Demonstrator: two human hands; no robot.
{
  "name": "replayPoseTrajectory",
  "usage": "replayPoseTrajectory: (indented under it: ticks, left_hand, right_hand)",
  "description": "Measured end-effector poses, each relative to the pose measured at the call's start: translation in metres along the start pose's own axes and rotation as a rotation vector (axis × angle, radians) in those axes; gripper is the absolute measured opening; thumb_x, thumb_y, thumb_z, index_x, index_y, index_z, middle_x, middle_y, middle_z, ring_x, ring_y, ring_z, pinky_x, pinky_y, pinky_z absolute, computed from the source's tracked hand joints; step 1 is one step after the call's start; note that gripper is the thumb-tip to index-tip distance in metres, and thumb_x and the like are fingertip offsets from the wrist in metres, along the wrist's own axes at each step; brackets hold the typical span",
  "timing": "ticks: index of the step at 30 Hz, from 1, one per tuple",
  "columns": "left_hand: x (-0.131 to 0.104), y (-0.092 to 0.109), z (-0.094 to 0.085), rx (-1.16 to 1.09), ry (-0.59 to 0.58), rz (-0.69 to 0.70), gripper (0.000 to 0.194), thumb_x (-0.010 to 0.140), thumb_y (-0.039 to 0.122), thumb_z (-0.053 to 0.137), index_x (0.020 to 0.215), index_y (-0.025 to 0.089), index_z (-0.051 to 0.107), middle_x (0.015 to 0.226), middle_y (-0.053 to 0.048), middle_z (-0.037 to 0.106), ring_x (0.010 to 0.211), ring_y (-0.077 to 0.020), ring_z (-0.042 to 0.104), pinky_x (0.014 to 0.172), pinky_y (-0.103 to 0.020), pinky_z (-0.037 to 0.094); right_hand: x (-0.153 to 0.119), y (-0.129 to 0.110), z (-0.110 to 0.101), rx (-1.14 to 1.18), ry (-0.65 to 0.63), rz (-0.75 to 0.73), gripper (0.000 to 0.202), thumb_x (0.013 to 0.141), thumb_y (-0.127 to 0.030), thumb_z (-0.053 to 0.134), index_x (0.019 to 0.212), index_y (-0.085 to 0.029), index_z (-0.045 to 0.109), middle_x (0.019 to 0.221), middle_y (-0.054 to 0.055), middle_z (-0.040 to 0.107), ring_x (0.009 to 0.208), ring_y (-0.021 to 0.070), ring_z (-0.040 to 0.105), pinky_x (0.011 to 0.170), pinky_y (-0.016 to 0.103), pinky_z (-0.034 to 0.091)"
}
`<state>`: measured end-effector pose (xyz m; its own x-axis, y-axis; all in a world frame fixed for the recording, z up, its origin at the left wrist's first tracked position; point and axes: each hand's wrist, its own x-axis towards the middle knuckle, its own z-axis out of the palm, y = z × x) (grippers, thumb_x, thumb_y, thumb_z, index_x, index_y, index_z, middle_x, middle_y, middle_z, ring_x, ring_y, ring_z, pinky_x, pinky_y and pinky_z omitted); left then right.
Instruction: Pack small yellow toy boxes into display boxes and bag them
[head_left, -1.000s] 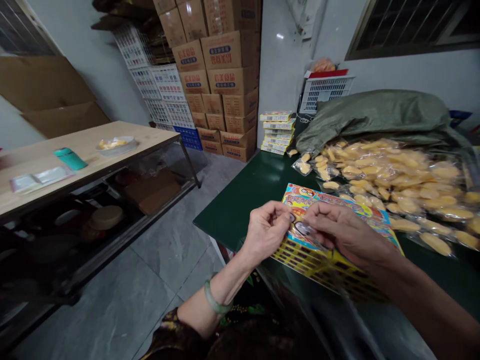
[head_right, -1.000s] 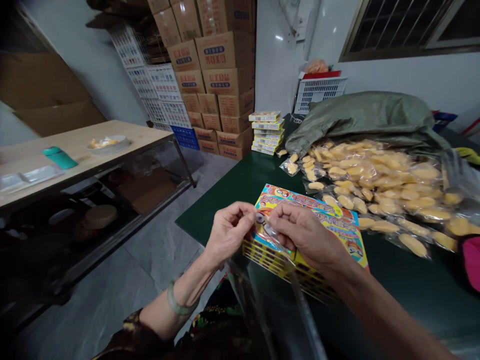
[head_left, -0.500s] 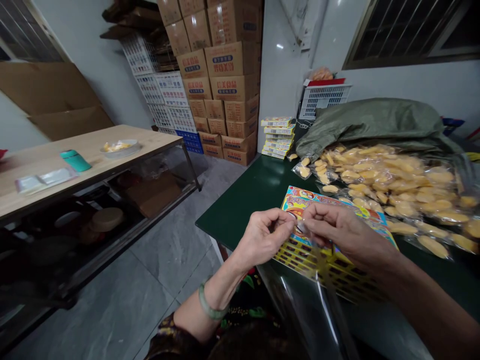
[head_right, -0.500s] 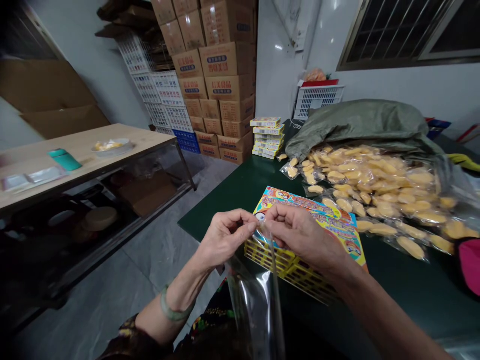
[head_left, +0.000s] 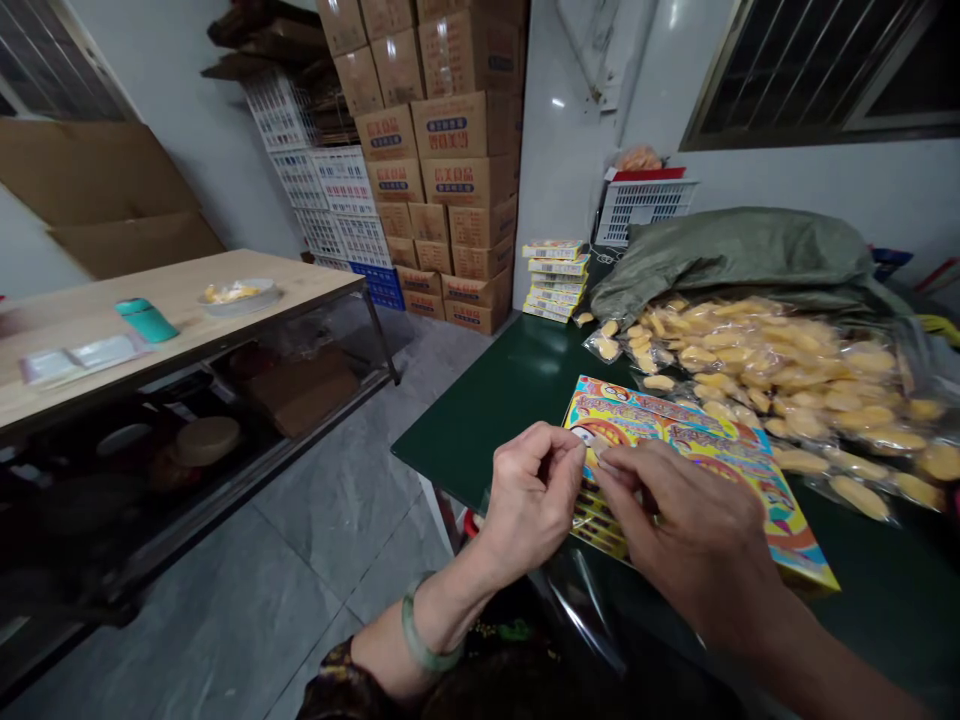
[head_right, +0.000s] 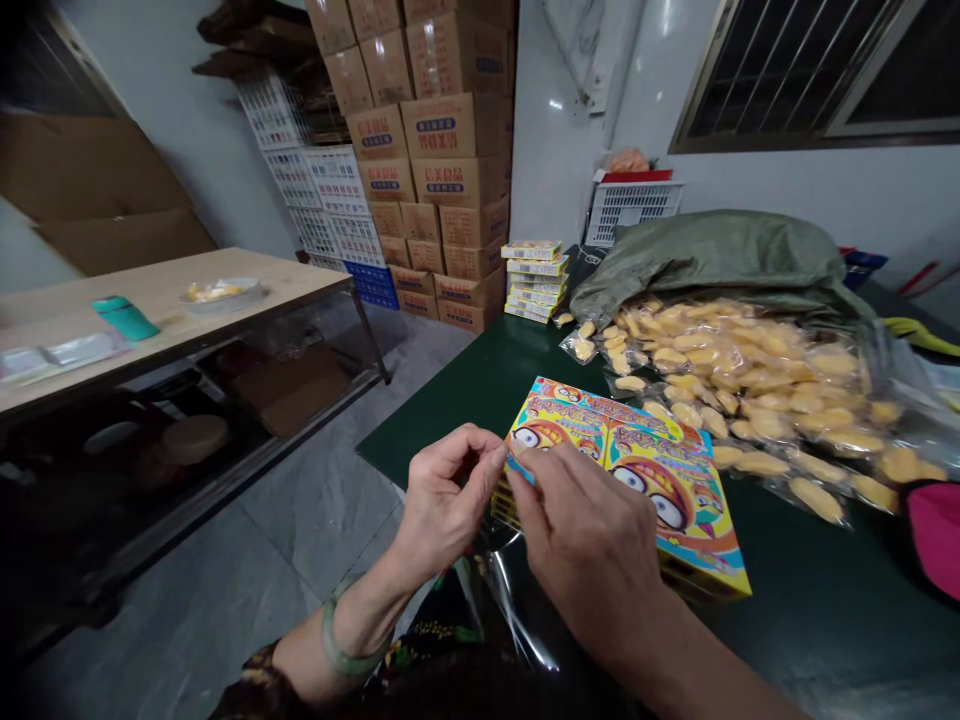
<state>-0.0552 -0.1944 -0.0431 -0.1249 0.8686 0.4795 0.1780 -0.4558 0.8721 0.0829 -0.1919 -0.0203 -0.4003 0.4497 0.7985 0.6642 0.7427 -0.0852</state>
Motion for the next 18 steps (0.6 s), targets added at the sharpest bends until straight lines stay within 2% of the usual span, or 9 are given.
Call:
replayPoseTrajectory:
  ticks: [2,4,10,18]
  left_hand:
    - [-0.001,0.002,-0.002,-0.115,-0.052,-0.098,0.024,0.085,0.032,0.055,0.073,0.012,0.057,0.064,0.000,0.048,0.056,-0.0072,0.038,0.051,-0.020,0.030]
    - [-0.002,0.002,-0.004,-0.176,-0.091,-0.134,0.025,0.085,0.034,0.056,0.074,0.011,0.058,0.065,0.000,0.048,0.056,-0.0072,0.037,0.051,-0.020,0.030]
    - [-0.004,-0.002,-0.004,-0.145,-0.114,-0.039,0.025,0.088,0.031,0.054,0.078,0.010,0.064,0.068,-0.002,0.051,0.061,-0.0084,0.042,0.055,-0.020,0.032]
    - [-0.006,-0.002,-0.001,-0.155,-0.074,-0.034,0.025,0.086,0.032,0.055,0.073,0.011,0.060,0.065,-0.001,0.048,0.056,-0.0069,0.038,0.051,-0.020,0.028]
  right_hand:
    - [-0.002,0.006,0.009,-0.018,0.015,0.022,0.014,0.089,-0.021,0.053,0.081,-0.014,0.062,0.065,0.002,0.062,0.057,0.0124,0.058,0.056,0.025,0.038]
    - [-0.002,0.009,0.013,-0.005,0.004,0.031,0.016,0.089,-0.021,0.052,0.080,-0.013,0.062,0.065,0.001,0.062,0.056,0.0121,0.058,0.055,0.024,0.038]
    - [0.002,0.006,0.012,0.054,-0.009,0.019,0.019,0.087,-0.013,0.048,0.074,-0.014,0.061,0.065,0.001,0.062,0.056,0.0103,0.058,0.057,0.022,0.041]
    - [0.006,0.012,0.017,0.108,0.002,0.099,0.017,0.081,-0.014,0.048,0.065,-0.017,0.053,0.051,-0.004,0.049,0.041,0.0074,0.044,0.043,0.020,0.033]
